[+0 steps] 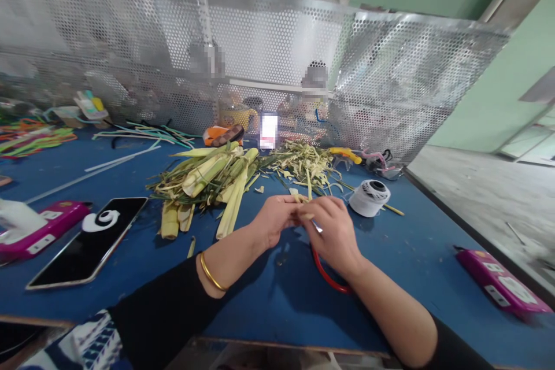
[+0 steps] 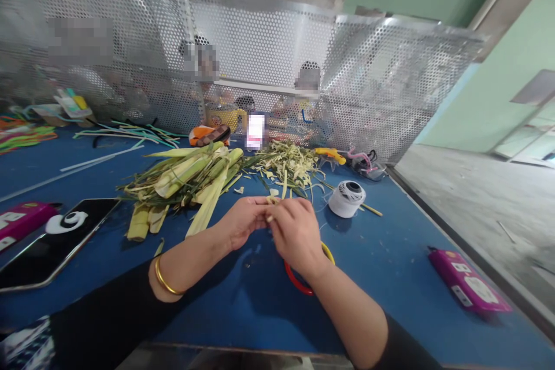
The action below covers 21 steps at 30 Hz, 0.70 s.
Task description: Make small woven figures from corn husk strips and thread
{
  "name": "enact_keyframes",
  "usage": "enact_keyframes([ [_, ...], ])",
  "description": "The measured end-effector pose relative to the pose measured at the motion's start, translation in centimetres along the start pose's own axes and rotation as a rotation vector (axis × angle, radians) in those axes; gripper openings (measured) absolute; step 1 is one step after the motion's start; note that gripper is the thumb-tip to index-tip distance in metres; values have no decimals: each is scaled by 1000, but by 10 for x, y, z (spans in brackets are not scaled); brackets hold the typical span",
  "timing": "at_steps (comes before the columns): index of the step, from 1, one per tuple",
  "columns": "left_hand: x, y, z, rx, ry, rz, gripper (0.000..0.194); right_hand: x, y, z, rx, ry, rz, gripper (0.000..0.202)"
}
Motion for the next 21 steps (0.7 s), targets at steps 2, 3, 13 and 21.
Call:
enact_keyframes([
  [2, 1, 2, -1, 26, 25, 29, 11, 3, 27, -4, -290, 94, 217, 13],
  [3, 1, 2, -1, 42, 29, 37, 12, 0, 40, -7, -437, 111, 347, 12],
  [13, 14, 1, 3, -44, 150, 122, 15, -43, 62, -24, -955, -129, 956, 21],
  [21, 30, 12, 5, -97, 298, 114, 12, -15, 29, -2, -315, -249, 615, 30],
])
Point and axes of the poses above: each hand's wrist, its own z-axis towards the middle knuckle, its own x-axis out of the back of the hand, y = z × x, the point moved 6 cm from there along z, towards the middle knuckle, and after that the axes turned 6 degrees about -y, right-handed, at the moved point
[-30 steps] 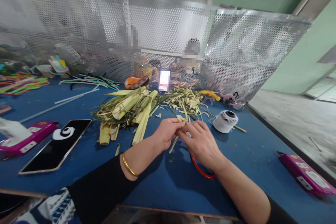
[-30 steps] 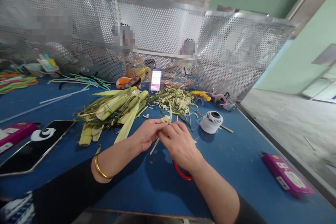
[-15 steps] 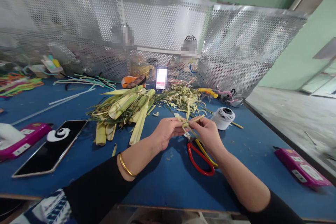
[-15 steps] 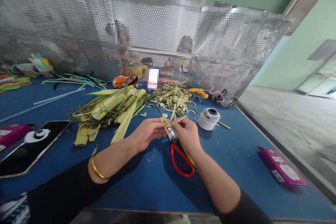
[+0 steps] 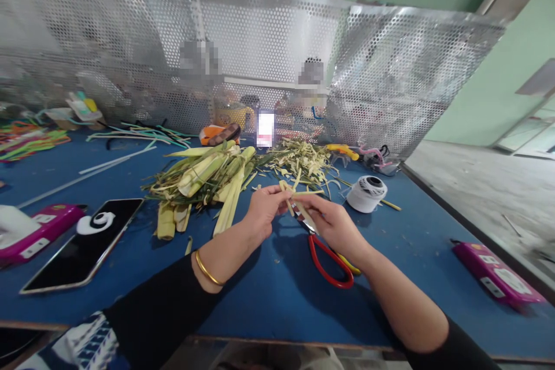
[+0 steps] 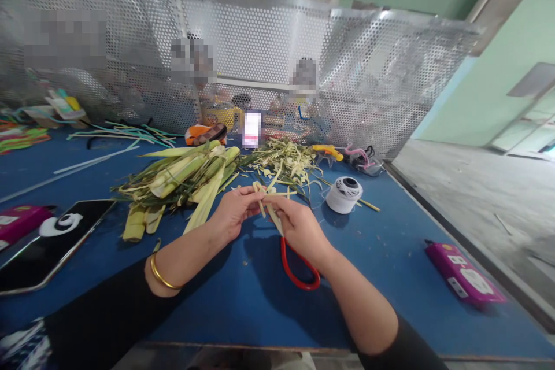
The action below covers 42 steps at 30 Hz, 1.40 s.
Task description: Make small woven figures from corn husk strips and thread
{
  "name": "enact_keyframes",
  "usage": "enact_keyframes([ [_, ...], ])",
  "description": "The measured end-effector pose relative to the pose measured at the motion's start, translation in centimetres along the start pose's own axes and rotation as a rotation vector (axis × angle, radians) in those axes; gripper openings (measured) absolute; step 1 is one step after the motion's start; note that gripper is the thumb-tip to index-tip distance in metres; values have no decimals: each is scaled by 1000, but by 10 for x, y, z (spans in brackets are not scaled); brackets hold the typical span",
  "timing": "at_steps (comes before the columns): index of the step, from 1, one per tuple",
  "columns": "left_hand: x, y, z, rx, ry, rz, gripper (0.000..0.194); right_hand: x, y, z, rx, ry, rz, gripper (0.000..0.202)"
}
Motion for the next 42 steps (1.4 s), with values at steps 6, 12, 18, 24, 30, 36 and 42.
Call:
enact_keyframes([
  [6, -14, 2, -9, -53, -115, 122, 10, 13, -17, -4, 171, 146, -326, 23],
  [12, -28, -5, -15, 22, -298, 139, 8, 28, 1, -2, -33, 306, -354, 19],
  [18, -30, -8, -19, 84, -313, 138, 20, 22, 14, 0, -249, 194, -510, 20],
  [24, -24, -3, -17, 12, -224, 225, 13, 25, 11, -1, -294, 150, -477, 24],
  [30, -14, 0, -9, 76, -137, 171, 7, 44, -7, -1, -118, 147, -437, 21],
  [36, -15, 0, -9, 61, -160, 182, 12, 49, 0, -3, -212, 40, 199, 20],
  [42, -18, -1, -11, 77, -189, 154, 13, 46, 7, -1, -133, 235, 364, 16],
])
Point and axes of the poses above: each hand's wrist, its own z-axis towards the middle knuckle, its own x-axis out of the back of the hand, y = z × x, the point moved 6 cm from there along z, towards the middle knuckle, and after that the axes turned 6 degrees about -y, right-handed, at the moved point
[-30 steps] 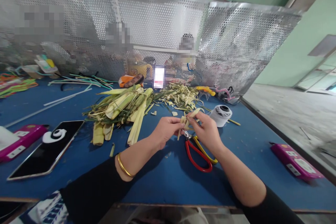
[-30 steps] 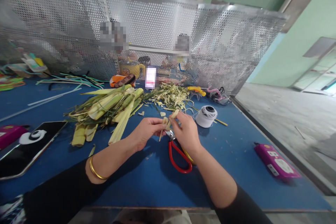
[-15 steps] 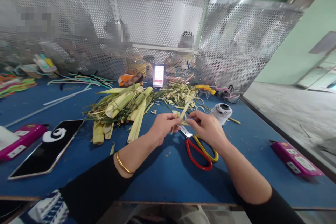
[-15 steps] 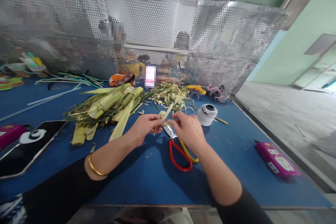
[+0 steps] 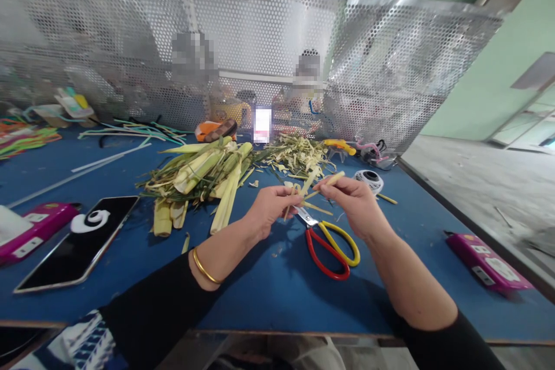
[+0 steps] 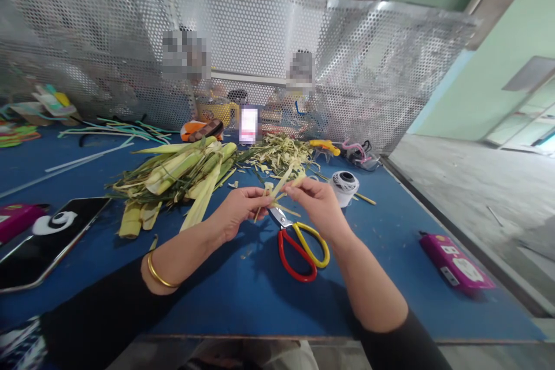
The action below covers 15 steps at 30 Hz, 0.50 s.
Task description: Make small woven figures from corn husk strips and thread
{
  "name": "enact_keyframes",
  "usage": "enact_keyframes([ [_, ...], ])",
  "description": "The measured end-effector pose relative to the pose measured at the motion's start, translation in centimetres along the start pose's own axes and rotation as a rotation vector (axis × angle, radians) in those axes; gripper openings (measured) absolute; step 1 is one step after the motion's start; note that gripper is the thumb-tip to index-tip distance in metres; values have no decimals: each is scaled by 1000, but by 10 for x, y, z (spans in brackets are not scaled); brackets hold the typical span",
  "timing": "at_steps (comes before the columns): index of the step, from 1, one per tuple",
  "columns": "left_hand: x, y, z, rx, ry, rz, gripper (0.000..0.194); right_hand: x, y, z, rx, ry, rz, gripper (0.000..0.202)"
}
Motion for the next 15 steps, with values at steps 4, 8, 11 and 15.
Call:
enact_keyframes([
  [4, -3, 1, -2, -23, -9, 47, 9, -6, 5, 1, 53, 102, 20, 20],
  [8, -4, 3, -3, -88, -2, 94, 7, -9, 10, 1, -11, 93, -19, 20],
  [11, -2, 4, -3, -117, 48, 113, 7, -10, 11, 0, -24, 33, -220, 23],
  [15, 1, 6, -2, -130, 108, 165, 3, -15, 17, -2, -76, -69, -370, 25],
])
Point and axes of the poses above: each hand's wrist, its own z-axis towards the middle knuckle, its own x-axis out of the back of the hand, y = z × x, the point moved 6 cm from there along z, towards the middle knuckle, and after that the axes turned 6 degrees about -y, right-handed, at the moved point
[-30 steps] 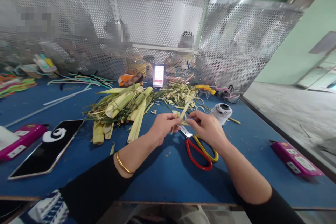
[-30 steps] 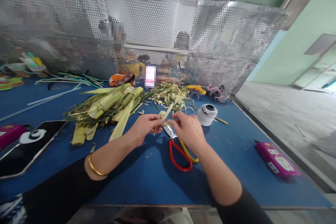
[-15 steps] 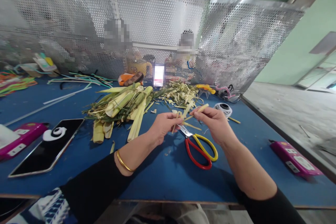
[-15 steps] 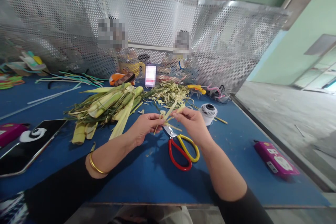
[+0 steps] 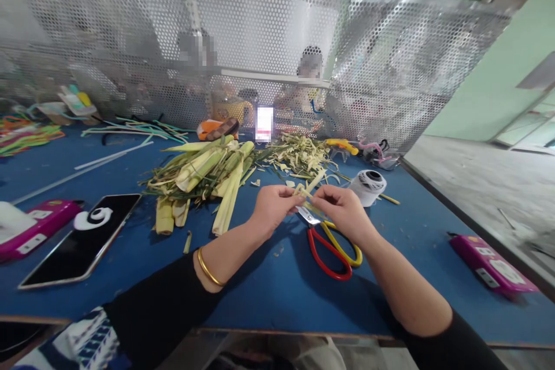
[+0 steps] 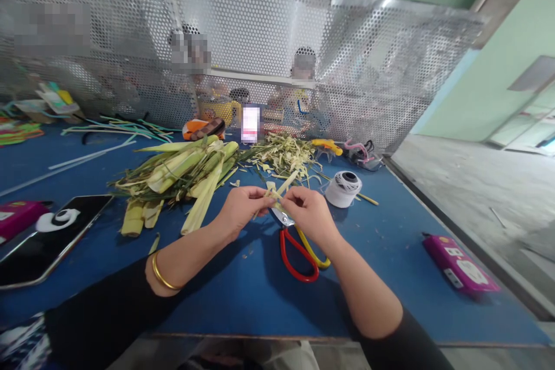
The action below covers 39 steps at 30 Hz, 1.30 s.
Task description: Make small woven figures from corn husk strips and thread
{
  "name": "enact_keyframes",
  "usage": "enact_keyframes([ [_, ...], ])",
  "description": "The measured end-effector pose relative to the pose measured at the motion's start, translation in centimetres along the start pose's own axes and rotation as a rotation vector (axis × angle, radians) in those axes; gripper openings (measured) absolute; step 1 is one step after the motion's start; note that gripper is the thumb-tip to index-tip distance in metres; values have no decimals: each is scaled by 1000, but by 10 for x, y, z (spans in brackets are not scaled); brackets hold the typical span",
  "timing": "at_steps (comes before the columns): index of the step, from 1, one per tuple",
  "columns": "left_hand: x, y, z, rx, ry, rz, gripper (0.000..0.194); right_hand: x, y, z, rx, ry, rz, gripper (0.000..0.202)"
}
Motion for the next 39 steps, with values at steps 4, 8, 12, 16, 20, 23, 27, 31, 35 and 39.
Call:
enact_keyframes([
  [4, 1, 0, 1, -39, 12, 122, 3, -3, 4, 1, -35, -15, -52, 24],
  [8, -1, 1, 0, -107, 0, 293, 8, -4, 2, 0, -22, 5, -101, 27],
  [12, -1, 5, -2, -127, 14, 381, 10, -4, -4, -3, -2, 37, -165, 26],
  [16, -1, 9, -4, -157, 40, 455, 12, -2, -5, -5, -23, 56, -169, 26],
  [20, 0, 11, -6, -183, 73, 565, 12, -3, -4, -5, -27, 62, -168, 22],
  [23, 0, 9, -6, -174, 72, 575, 13, -8, -4, -4, -17, 50, -158, 22],
  [27, 1, 6, -5, -140, 55, 480, 10, -12, -2, -5, -23, 44, -138, 26],
  [31, -1, 1, -4, -97, 28, 344, 9, -13, -1, -5, -20, 49, -115, 25],
  [35, -1, -1, -2, -99, 25, 292, 19, -10, 2, -4, -26, 91, -90, 20],
  [39, -5, 1, -3, -158, -63, 417, 12, -9, 8, -2, -38, 126, -22, 23],
])
Point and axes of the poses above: each hand's wrist, its own z-axis towards the middle knuckle, its own x-axis out of the back of the hand, y = z × x, the point moved 6 cm from there along z, towards the middle knuckle, and after that the axes turned 6 degrees about -y, right-handed, at the moved point
